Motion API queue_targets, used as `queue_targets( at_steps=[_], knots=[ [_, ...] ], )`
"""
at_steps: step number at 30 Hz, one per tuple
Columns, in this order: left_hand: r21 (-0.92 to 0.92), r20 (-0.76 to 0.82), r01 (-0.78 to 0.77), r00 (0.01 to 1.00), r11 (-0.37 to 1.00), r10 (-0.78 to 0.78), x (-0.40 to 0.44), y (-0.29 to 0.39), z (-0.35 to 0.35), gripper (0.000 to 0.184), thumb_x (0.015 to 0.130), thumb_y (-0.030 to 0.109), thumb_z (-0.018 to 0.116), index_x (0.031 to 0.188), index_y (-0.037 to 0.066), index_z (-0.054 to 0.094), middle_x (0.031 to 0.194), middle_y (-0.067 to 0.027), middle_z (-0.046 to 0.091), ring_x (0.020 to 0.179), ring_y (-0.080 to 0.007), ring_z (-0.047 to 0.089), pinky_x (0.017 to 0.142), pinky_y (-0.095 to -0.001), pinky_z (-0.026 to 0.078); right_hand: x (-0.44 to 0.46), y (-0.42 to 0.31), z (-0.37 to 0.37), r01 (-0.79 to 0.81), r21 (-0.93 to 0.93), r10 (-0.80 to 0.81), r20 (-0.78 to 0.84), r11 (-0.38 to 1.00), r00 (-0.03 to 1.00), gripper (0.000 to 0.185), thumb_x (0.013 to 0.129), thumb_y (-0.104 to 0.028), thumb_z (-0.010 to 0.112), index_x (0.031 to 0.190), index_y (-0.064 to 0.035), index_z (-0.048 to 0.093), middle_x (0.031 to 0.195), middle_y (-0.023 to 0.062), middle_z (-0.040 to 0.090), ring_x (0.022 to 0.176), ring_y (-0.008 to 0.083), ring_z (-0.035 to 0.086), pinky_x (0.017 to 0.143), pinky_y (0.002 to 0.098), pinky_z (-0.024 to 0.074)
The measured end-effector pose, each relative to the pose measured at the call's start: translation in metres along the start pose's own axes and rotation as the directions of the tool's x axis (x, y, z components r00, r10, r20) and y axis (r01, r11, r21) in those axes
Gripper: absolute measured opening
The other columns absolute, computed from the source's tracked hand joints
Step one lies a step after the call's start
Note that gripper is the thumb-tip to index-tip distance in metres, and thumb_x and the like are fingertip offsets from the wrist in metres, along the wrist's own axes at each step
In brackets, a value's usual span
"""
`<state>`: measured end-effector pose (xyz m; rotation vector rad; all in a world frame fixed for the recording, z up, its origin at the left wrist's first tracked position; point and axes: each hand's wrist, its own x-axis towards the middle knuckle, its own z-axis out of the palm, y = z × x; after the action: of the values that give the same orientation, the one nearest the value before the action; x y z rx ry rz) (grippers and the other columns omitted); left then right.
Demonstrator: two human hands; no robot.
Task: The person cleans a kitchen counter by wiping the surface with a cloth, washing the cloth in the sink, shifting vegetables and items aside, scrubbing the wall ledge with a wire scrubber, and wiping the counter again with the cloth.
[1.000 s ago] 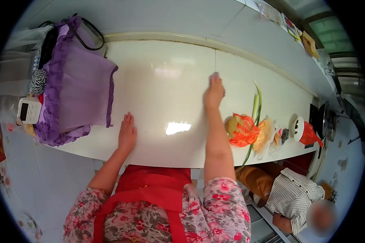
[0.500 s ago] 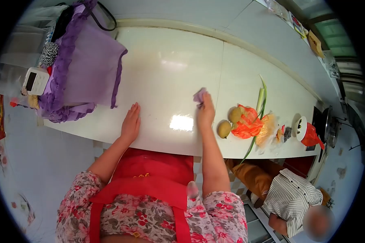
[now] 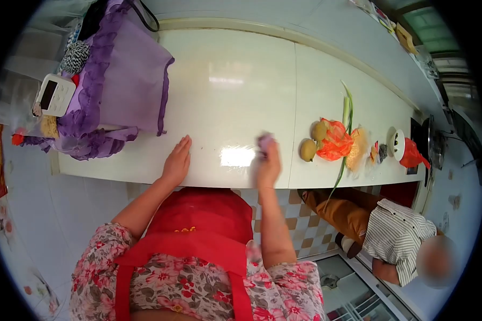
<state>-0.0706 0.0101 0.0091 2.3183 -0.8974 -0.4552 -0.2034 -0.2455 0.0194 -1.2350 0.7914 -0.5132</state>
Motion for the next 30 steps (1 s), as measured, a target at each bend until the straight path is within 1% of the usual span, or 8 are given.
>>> queue_targets(
  at_steps=[2,4,12,14,16,18,26,30],
  knots=[
    [-0.003,0.036,0.015,0.999,1.0,-0.015,-0.003,-0.006,0.0,0.047,0.089,0.002,0.048,0.135,-0.003,0.041,0.145,-0.0158,0.037,0.134,-0.0292,0.036,0.112,-0.0379,0.03,0.004,0.038,-0.054,0.067,-0.529,-0.215,-0.223,0.846,0.951,0.04,0.093,0.005,0.039,0.131,-0.0002,0.049,0.133,0.0145,0.052,0.116,0.0234,0.053,0.096,0.0321,0.0409],
    [-0.023,0.043,0.018,0.999,1.0,-0.017,-0.006,-0.005,-0.002,0.047,0.089,0.002,0.048,0.135,-0.003,0.042,0.145,-0.0156,0.038,0.134,-0.0291,0.036,0.112,-0.0374,0.03,-0.005,0.046,-0.029,0.161,-0.982,-0.505,0.088,0.103,0.859,0.046,0.086,0.01,0.039,0.131,0.0002,0.048,0.14,0.0188,0.044,0.125,0.0324,0.047,0.1,0.0384,0.039],
    [-0.057,0.026,-0.012,1.0,0.998,0.013,-0.019,-0.013,-0.017,0.045,0.089,0.003,0.048,0.133,-0.003,0.044,0.142,-0.0166,0.041,0.133,-0.0298,0.039,0.111,-0.0374,0.031,-0.071,0.08,0.112,0.493,-0.842,-0.506,0.335,0.218,0.795,0.033,0.09,0.0,0.047,0.122,-0.0005,0.055,0.127,0.0191,0.056,0.114,0.0314,0.056,0.096,0.0372,0.0417],
    [-0.06,-0.026,-0.051,0.998,0.997,0.05,-0.021,-0.017,-0.023,0.044,0.089,0.003,0.048,0.132,-0.002,0.045,0.142,-0.0162,0.043,0.132,-0.0304,0.039,0.11,-0.0378,0.032,-0.061,0.098,0.108,0.218,-0.299,-0.197,0.1,0.929,0.975,0.035,0.09,0.003,0.048,0.124,-0.0007,0.057,0.129,0.0171,0.056,0.115,0.0277,0.057,0.099,0.0334,0.0409],
    [-0.069,-0.064,-0.059,0.996,0.996,0.054,-0.016,-0.016,-0.03,0.043,0.088,0.003,0.049,0.131,-0.001,0.047,0.141,-0.0158,0.044,0.131,-0.0308,0.04,0.109,-0.038,0.034,-0.064,0.047,0.1,0.319,-0.599,-0.363,0.051,0.734,0.931,0.034,0.091,0.004,0.046,0.121,-0.0032,0.059,0.122,0.016,0.061,0.111,0.0309,0.058,0.096,0.0325,0.0437],
    [-0.089,-0.077,-0.056,0.996,0.994,0.05,-0.023,-0.01,-0.03,0.042,0.088,0.003,0.05,0.129,0.0,0.049,0.14,-0.0153,0.045,0.13,-0.0312,0.041,0.108,-0.0382,0.035,-0.055,0.025,0.084,-0.037,-0.368,0.004,-0.091,0.929,0.996,0.034,0.092,0.003,0.045,0.123,-0.0021,0.06,0.114,0.0119,0.065,0.101,0.0174,0.061,0.087,0.0261,0.0463],
    [-0.422,-0.13,-0.055,0.991,0.905,-0.001,-0.004,0.039,-0.026,0.03,0.085,0.006,0.055,0.115,0.007,0.059,0.126,-0.011,0.054,0.115,-0.031,0.052,0.096,-0.0371,0.043,-0.049,-0.035,0.087,-0.079,0.128,0.109,-0.247,0.989,0.963,0.034,0.095,-0.003,0.043,0.126,-0.0026,0.057,0.093,0.0058,0.065,0.062,0.0055,0.051,0.049,0.0202,0.0421],
    [-0.378,-0.051,-0.015,0.999,0.926,-0.005,0.0,0.03,-0.027,0.029,0.085,0.007,0.056,0.113,0.008,0.059,0.128,-0.0103,0.053,0.116,-0.0308,0.051,0.096,-0.0377,0.043,-0.028,-0.014,0.065,0.205,-0.208,-0.251,-0.227,0.956,0.941,0.035,0.094,-0.002,0.043,0.125,0.0,0.057,0.107,0.0099,0.065,0.086,0.0151,0.061,0.073,0.0246,0.0497]
  ],
)
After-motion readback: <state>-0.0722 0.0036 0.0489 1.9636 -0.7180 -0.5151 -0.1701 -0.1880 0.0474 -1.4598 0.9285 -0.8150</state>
